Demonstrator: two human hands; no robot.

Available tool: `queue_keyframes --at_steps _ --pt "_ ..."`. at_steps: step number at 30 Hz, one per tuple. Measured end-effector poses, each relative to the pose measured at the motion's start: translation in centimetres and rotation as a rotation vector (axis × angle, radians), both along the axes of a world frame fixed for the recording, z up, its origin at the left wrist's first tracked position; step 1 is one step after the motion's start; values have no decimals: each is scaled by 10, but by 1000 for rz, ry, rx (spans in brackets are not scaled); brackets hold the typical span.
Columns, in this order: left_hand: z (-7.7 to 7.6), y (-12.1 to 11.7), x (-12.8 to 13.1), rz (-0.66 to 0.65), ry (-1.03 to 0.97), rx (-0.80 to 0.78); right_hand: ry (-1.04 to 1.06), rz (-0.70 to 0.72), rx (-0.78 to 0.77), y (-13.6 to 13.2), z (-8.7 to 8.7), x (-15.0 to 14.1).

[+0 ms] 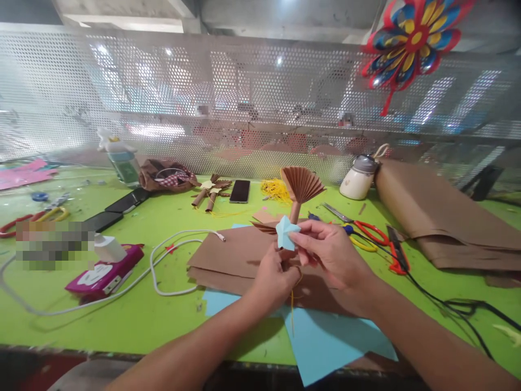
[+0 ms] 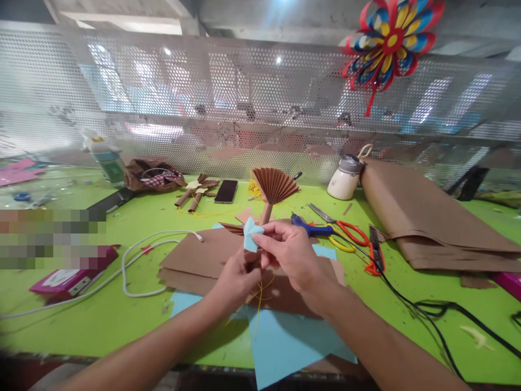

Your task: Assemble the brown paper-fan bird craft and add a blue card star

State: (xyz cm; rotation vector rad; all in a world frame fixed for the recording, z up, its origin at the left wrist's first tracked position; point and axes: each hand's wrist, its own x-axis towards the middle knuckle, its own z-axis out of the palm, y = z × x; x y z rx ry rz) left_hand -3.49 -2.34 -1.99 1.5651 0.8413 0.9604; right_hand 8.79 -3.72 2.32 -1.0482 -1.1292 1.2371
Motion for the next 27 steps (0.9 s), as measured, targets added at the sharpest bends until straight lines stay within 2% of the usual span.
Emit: queue_keyframes --at_steps 4,9,15,21,24,27 --pt "-1 7 -6 -6 -26 4 0 10 -5 0 -1 5" --pt "6 11 -15 -83 -83 73 -69 -36 21 -5 -5 16" --pt "0 10 -10 109 -40 115 -227 -82 33 -10 -3 21" --pt "-7 15 -8 92 -44 123 -411 -49 43 -11 -8 23" --pt "-6 15 -8 115 -24 155 -498 -130 101 -11 -15 23" --pt "-3 13 -8 107 17 186 -611 -236 236 -11 -15 23"
